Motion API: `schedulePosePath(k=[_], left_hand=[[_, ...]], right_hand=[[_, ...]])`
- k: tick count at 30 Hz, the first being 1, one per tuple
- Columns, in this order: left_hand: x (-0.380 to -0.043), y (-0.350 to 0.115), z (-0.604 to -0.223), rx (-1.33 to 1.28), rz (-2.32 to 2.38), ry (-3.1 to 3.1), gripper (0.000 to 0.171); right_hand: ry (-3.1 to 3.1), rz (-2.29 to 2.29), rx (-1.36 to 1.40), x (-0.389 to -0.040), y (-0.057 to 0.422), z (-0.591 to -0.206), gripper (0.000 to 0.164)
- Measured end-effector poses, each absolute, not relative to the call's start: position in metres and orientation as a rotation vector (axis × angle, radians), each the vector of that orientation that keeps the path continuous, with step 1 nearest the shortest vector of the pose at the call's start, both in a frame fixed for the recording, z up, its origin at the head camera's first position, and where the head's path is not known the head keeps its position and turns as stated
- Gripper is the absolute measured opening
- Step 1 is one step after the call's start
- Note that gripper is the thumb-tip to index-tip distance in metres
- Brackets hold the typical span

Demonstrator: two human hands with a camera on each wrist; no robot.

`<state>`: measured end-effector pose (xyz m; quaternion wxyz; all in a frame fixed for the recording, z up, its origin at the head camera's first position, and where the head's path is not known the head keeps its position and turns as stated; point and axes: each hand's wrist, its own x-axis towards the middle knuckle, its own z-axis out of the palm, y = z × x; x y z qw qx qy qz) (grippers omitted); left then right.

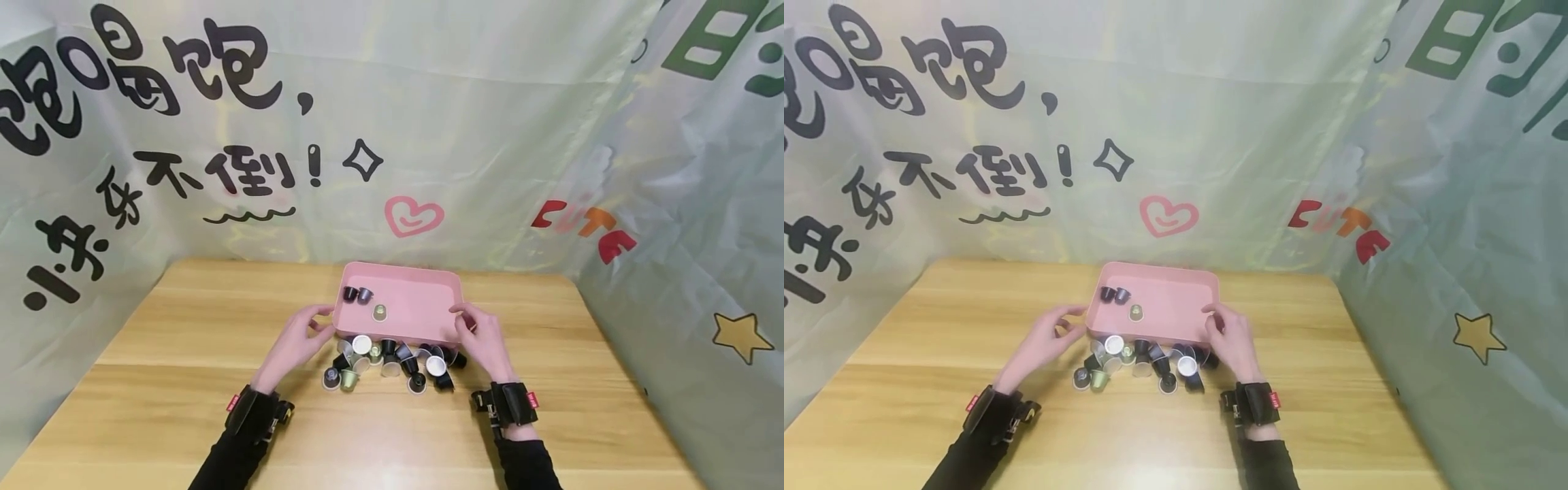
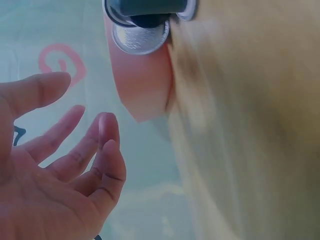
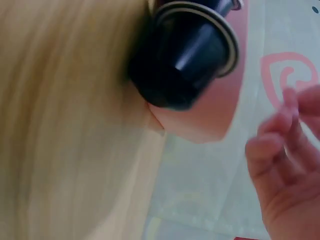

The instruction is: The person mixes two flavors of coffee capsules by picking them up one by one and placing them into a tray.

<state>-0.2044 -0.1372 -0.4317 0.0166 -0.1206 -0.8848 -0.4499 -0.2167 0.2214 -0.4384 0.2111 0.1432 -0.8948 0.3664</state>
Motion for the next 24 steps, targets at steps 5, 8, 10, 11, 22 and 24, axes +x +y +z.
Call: schedulePosePath(k=[5, 8, 10, 11, 22, 24], left_hand=[[-0.204, -0.139, -0.437, -0.404, -1.405, -2.774, 0.049], [-0.203, -0.138, -0.438, -0.425, -1.428, -2.781, 0.049], [-0.203, -0.138, -0.439, -0.433, -1.441, -2.789, 0.05], [-0.203, -0.138, -0.439, -0.429, -1.442, -2.792, 0.05], [-0.201, -0.141, -0.434, -0.409, -1.398, -2.781, 0.049], [-0.201, -0.141, -0.434, -0.413, -1.401, -2.783, 0.049]], right_hand=[[-2.593, 1.111, 0.474, -0.213, 0.226, -0.433, 0.017], [-2.705, 1.216, 0.532, -0.21, 0.23, -0.43, 0.016], [-2.776, 1.276, 0.576, -0.208, 0.231, -0.428, 0.015], [-2.807, 1.294, 0.601, -0.207, 0.23, -0.426, 0.015], [-2.916, 1.151, 0.87, -0.202, 0.223, -0.415, 0.006], [-2.924, 1.1, 0.882, -0.201, 0.221, -0.414, 0.005]])
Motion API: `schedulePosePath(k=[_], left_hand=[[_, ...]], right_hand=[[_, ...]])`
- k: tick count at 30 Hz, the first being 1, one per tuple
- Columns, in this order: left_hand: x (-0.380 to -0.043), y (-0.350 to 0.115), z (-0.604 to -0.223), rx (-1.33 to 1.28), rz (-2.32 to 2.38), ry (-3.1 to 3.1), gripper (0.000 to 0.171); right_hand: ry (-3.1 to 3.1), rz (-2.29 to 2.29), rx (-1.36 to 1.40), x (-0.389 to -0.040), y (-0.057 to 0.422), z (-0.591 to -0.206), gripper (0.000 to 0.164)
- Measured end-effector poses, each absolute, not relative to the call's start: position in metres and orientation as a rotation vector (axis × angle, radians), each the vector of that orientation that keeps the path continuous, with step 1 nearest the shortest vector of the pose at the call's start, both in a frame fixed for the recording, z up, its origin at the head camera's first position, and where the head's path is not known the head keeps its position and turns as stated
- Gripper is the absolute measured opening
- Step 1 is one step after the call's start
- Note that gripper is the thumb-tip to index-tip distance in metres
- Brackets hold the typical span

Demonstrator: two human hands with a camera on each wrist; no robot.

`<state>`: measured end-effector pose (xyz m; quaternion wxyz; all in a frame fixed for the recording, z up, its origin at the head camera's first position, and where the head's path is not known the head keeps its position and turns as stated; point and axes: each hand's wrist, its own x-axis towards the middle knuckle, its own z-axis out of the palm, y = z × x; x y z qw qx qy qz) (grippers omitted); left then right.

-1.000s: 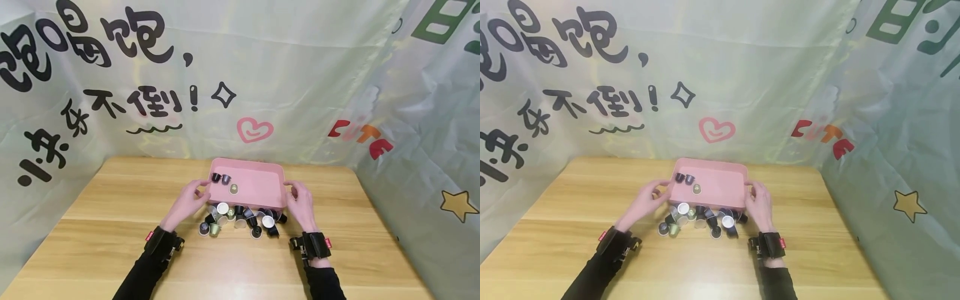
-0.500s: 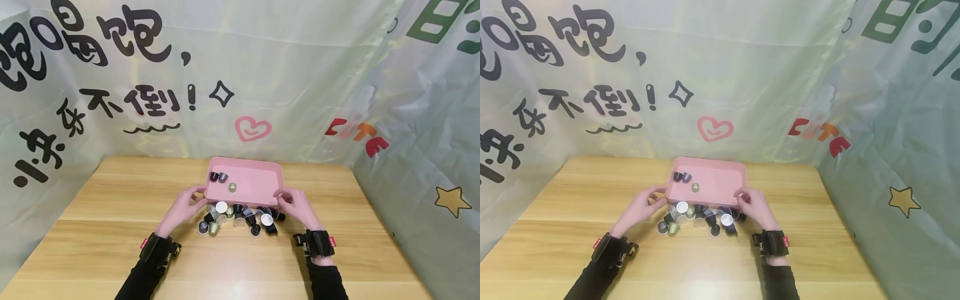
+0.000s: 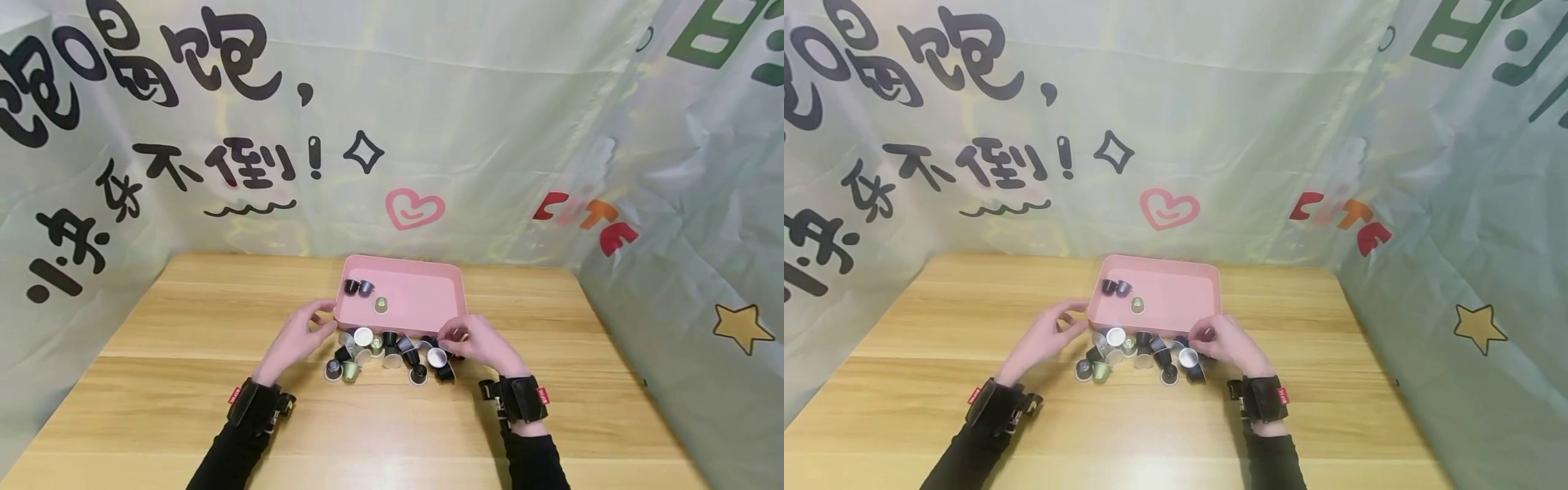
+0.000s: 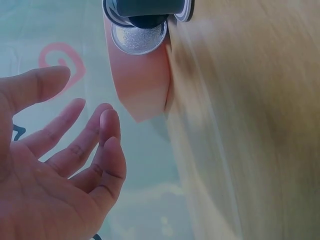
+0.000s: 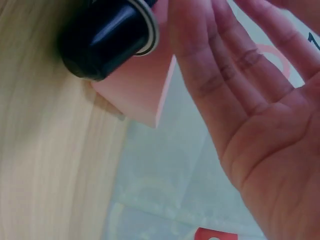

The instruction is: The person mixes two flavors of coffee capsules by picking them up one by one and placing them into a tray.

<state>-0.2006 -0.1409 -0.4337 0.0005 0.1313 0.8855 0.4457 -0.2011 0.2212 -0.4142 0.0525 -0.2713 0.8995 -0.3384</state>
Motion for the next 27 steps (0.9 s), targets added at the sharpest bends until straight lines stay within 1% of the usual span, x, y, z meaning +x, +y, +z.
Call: schedulePosePath(k=[3, 9, 18, 27], left_hand=[[-0.2, -0.141, -0.434, 0.405, 1.404, 2.781, 0.048], [-0.199, -0.14, -0.433, 0.402, 1.404, 2.778, 0.05], [-0.199, -0.139, -0.434, 0.434, 1.404, 2.768, 0.05], [-0.197, -0.138, -0.432, 0.409, 1.401, 2.764, 0.05]], right_hand=[[2.751, -0.97, -0.833, -0.2, 0.218, -0.413, 0.004], [2.723, -0.923, -0.755, -0.199, 0.212, -0.415, 0.012], [2.736, -0.881, -0.739, -0.2, 0.209, -0.417, 0.02], [2.773, -0.78, -0.766, -0.2, 0.204, -0.419, 0.019]])
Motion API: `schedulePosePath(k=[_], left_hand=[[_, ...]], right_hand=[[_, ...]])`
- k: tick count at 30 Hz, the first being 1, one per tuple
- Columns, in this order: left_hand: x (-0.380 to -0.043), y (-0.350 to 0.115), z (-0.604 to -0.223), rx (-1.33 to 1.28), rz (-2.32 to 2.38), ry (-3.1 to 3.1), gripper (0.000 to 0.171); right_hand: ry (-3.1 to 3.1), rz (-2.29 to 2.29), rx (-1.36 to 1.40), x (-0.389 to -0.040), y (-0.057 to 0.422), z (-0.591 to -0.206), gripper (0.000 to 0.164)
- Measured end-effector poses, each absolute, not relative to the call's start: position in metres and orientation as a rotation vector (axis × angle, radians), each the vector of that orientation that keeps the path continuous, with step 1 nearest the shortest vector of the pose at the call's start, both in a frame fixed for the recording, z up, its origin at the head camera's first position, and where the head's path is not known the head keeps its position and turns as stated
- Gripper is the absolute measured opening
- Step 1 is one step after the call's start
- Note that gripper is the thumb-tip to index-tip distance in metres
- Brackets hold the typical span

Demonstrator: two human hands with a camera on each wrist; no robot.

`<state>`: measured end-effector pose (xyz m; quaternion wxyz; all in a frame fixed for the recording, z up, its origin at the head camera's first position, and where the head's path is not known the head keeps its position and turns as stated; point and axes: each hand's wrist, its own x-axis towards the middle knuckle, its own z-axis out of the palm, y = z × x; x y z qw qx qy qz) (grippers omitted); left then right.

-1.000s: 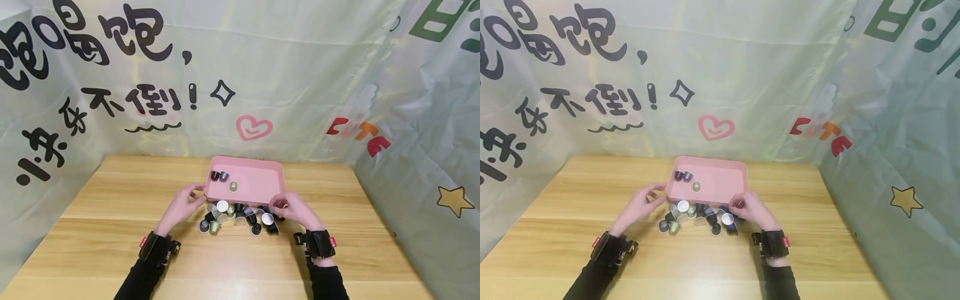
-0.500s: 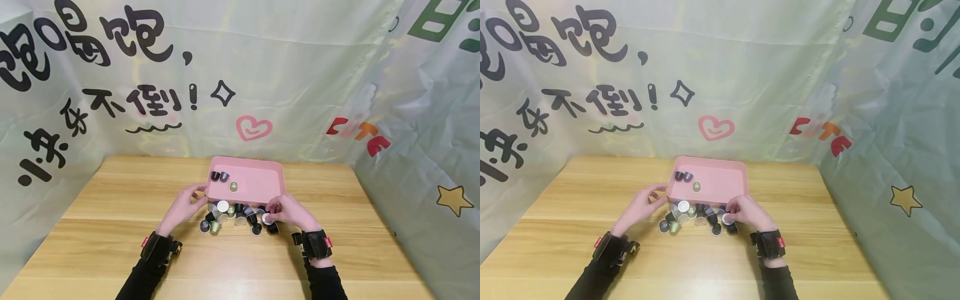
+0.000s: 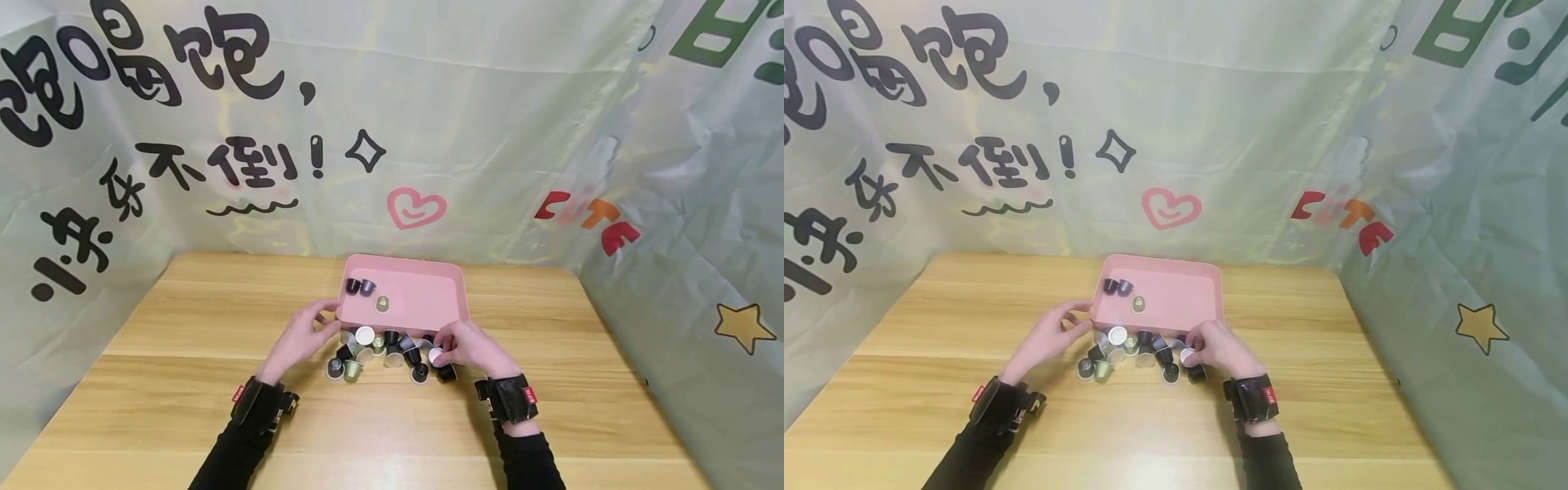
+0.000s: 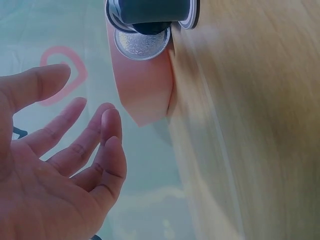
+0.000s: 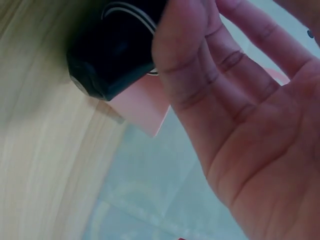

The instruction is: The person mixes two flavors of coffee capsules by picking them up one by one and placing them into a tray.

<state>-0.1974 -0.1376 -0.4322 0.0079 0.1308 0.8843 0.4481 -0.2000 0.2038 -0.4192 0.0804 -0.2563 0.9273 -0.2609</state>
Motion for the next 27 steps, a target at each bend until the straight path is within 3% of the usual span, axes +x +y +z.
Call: schedulePosePath(k=[11, 27], left_hand=[[-0.1985, -0.1377, -0.4348, 0.39, 1.378, 2.776, 0.051], [-0.1986, -0.1374, -0.436, 0.437, 1.388, 2.759, 0.051]], right_hand=[[2.751, -0.742, -0.576, -0.1971, 0.2011, -0.4197, 0.019], [2.708, -0.794, -0.517, -0.1944, 0.1973, -0.422, 0.011]])
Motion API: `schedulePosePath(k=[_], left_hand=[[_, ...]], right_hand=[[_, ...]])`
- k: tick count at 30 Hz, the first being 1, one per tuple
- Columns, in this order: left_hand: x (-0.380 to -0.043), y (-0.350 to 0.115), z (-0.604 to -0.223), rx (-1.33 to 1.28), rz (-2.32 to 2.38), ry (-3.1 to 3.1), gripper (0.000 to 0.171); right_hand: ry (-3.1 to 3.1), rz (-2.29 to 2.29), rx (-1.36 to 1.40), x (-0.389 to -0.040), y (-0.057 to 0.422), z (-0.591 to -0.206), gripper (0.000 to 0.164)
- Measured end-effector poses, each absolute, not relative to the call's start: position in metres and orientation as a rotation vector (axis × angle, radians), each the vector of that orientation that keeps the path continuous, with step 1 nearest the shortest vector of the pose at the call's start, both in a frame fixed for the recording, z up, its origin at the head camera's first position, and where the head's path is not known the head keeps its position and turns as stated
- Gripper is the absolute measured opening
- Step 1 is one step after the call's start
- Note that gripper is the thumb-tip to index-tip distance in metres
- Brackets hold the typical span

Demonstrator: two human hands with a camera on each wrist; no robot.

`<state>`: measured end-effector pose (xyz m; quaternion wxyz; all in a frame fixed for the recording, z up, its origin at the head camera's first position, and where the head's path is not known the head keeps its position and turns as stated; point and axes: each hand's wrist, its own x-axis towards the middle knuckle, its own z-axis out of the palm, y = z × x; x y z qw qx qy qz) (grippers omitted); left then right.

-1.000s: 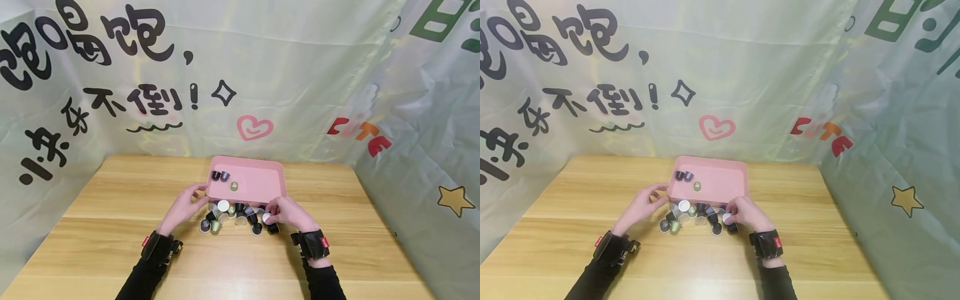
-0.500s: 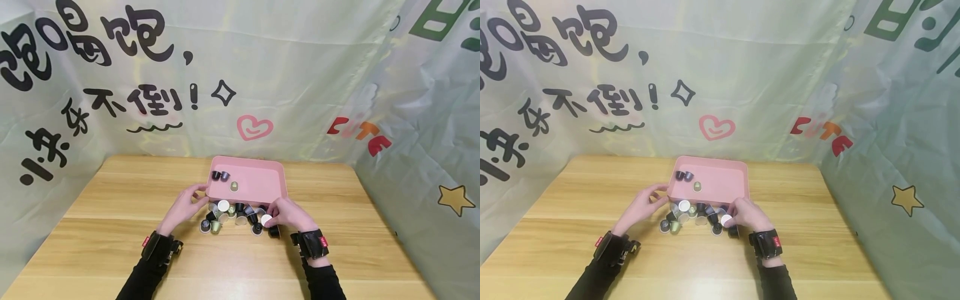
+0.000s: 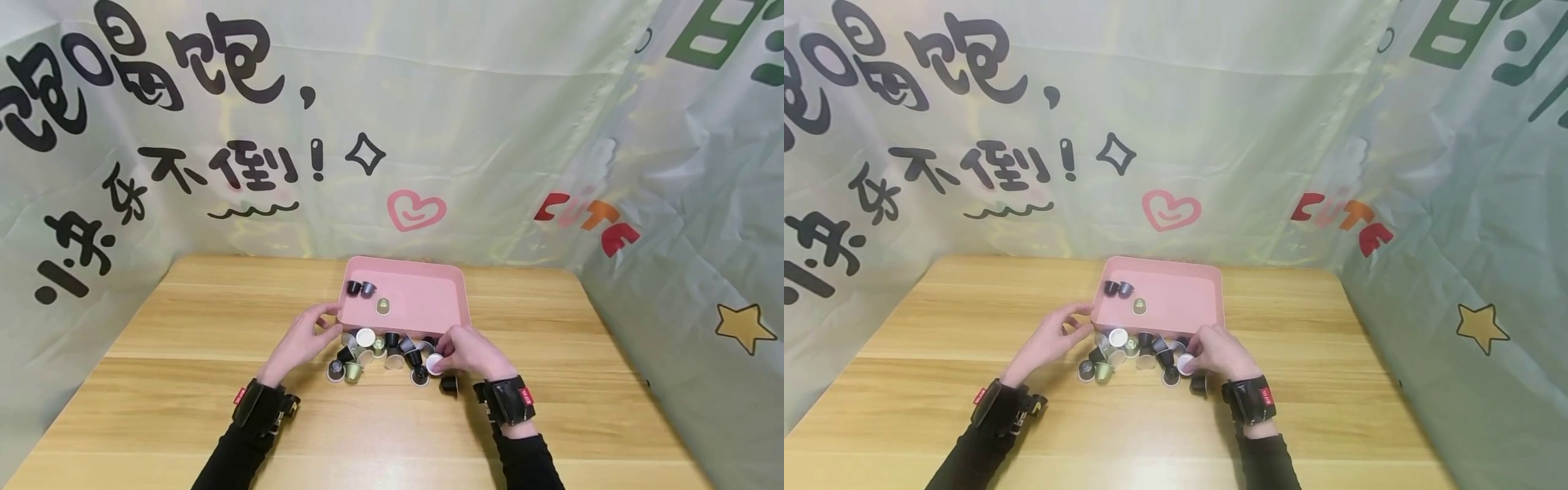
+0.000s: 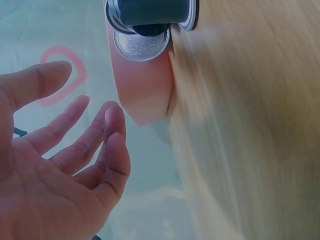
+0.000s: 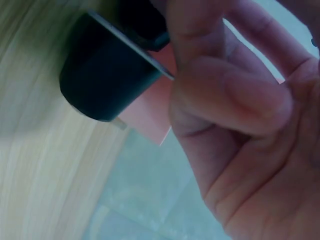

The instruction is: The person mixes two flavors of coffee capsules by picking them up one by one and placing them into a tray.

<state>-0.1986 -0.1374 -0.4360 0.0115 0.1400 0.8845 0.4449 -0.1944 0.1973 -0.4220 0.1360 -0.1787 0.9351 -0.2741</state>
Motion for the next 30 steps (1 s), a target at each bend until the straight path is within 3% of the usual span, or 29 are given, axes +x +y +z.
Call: schedulePosePath(k=[30], left_hand=[[-0.198, -0.1373, -0.4352, 0.407, 1.381, 2.728, 0.054]], right_hand=[[2.879, -0.634, -0.652, -0.191, 0.1915, -0.4199, 0.023]])
